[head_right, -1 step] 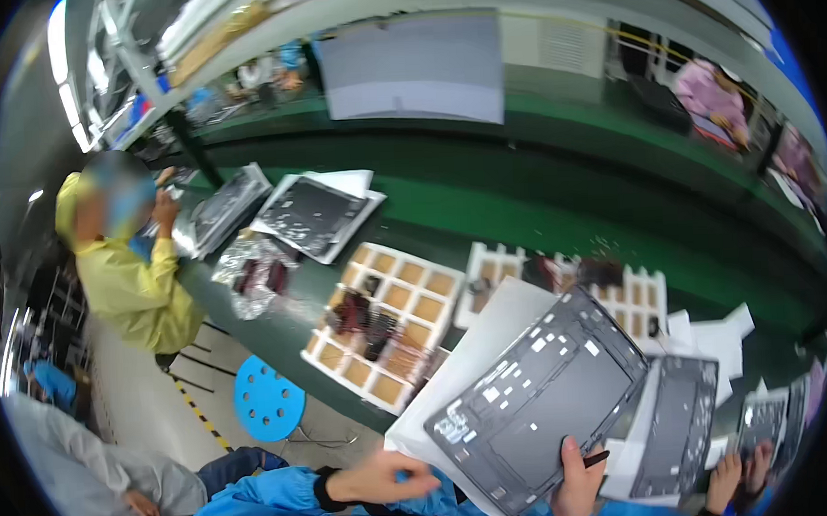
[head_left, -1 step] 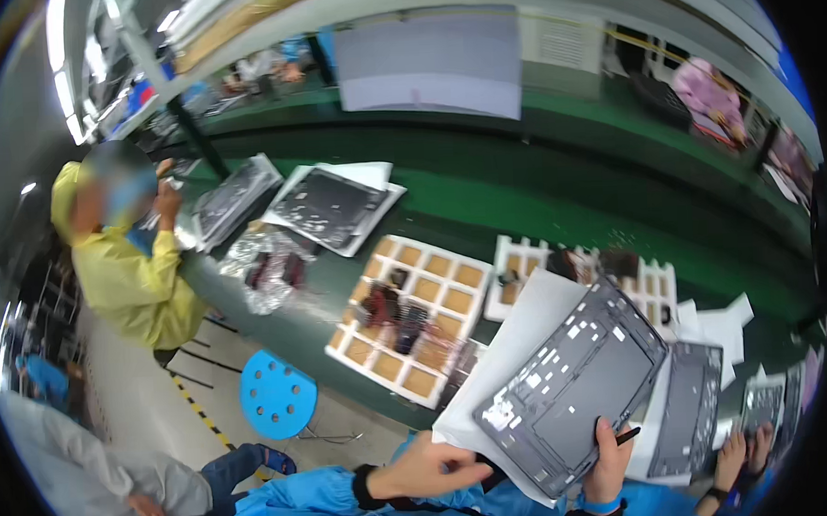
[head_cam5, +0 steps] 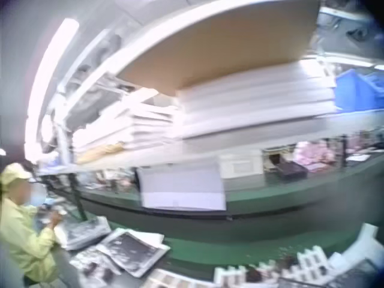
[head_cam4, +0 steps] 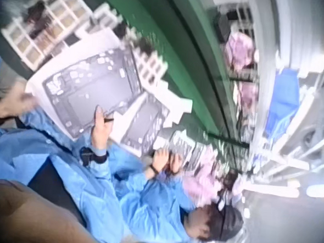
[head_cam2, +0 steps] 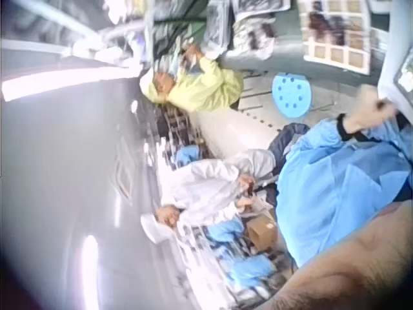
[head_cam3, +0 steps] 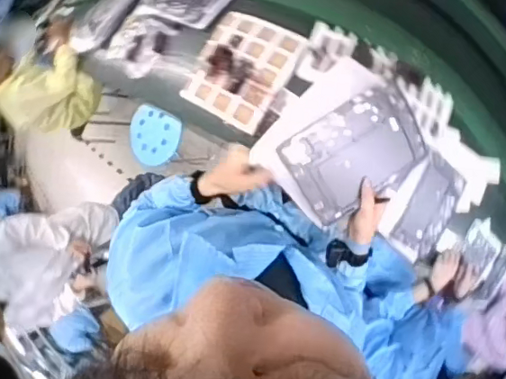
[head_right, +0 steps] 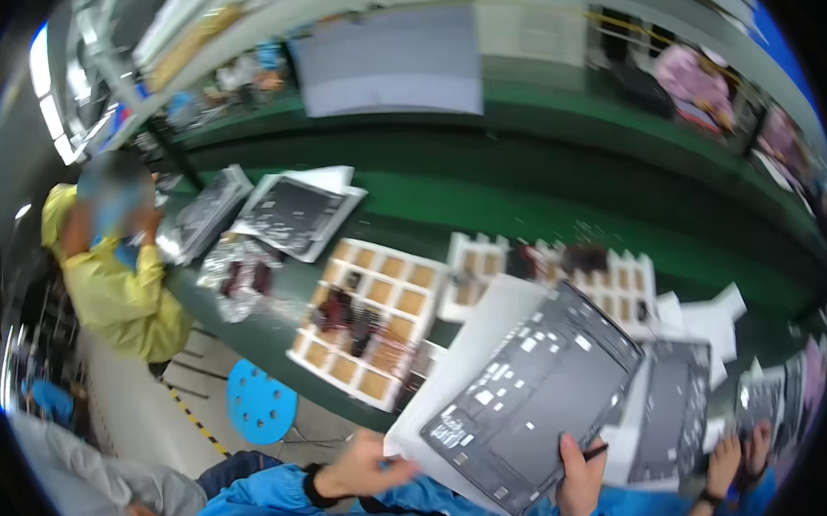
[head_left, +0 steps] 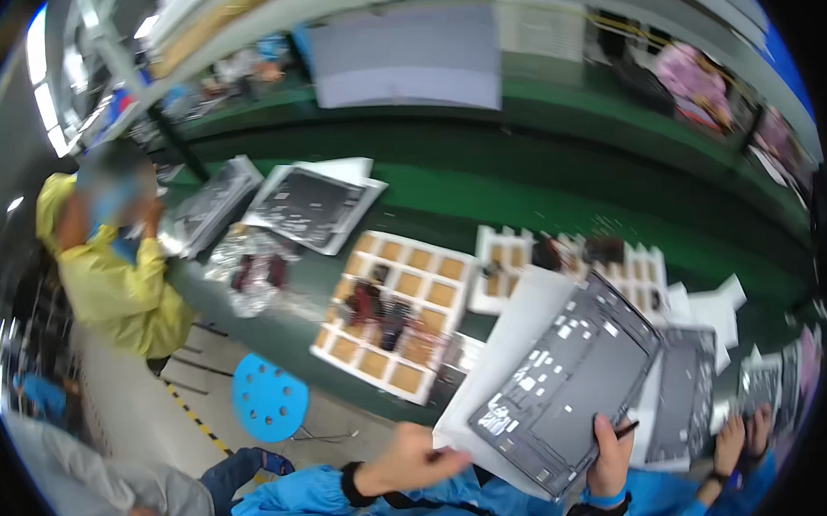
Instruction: Assembling internal wiring and connectors into tablet or display housings on a factory conveyor belt.
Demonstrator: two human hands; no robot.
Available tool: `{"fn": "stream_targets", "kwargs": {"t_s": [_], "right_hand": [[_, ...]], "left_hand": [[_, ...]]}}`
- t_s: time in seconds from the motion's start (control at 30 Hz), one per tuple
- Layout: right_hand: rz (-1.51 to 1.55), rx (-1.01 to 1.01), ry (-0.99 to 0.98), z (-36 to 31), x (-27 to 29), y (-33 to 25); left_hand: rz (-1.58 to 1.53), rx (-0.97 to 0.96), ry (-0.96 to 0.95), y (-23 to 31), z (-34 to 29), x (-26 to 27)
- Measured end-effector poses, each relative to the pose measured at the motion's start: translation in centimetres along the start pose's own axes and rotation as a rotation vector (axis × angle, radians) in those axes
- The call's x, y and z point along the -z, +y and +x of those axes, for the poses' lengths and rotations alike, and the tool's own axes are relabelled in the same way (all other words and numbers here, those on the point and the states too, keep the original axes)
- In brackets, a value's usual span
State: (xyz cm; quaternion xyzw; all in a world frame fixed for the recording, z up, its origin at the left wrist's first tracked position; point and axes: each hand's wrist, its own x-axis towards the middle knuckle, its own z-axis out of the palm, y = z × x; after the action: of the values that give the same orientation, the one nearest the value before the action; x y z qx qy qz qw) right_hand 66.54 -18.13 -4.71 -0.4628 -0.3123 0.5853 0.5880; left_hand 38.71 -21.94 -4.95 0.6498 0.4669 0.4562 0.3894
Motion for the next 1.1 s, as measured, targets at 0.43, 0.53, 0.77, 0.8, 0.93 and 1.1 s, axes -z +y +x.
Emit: {"fn": "stream_targets", "kwargs": {"t_s": [0.43,0.53,0.77,0.8,0.93,1.1], "right_hand": [[-0.326,-0.32,-0.223,-1.1,6.4,-1.5],[-0.45,-0.255,-0.276,-0.4,6.5,-0.6],[-1.207,-0.001,-0.186,1.5,3.8,-1.4],[-1.205,-0.002,-0.182,1.5,3.9,-1.0],[-1.509,0.291,-0.011,1.6,3.3,0.3],[-1.537,0.26,0.012,1.6,3.6,0.4]], "left_hand": [[-0.015,0.34,-0.311,-2.9,6.1,-3.9],[-0.019,0.45,-0.304,-2.5,6.4,-3.7],[0.144,0.384,-0.235,-2.8,6.4,-3.5],[0.22,0.357,-0.241,-2.4,6.7,-3.4],[0.475,0.29,-0.354,-1.1,7.9,-2.5],[0.609,0.067,-0.193,0.0,13.2,1.7]]}}
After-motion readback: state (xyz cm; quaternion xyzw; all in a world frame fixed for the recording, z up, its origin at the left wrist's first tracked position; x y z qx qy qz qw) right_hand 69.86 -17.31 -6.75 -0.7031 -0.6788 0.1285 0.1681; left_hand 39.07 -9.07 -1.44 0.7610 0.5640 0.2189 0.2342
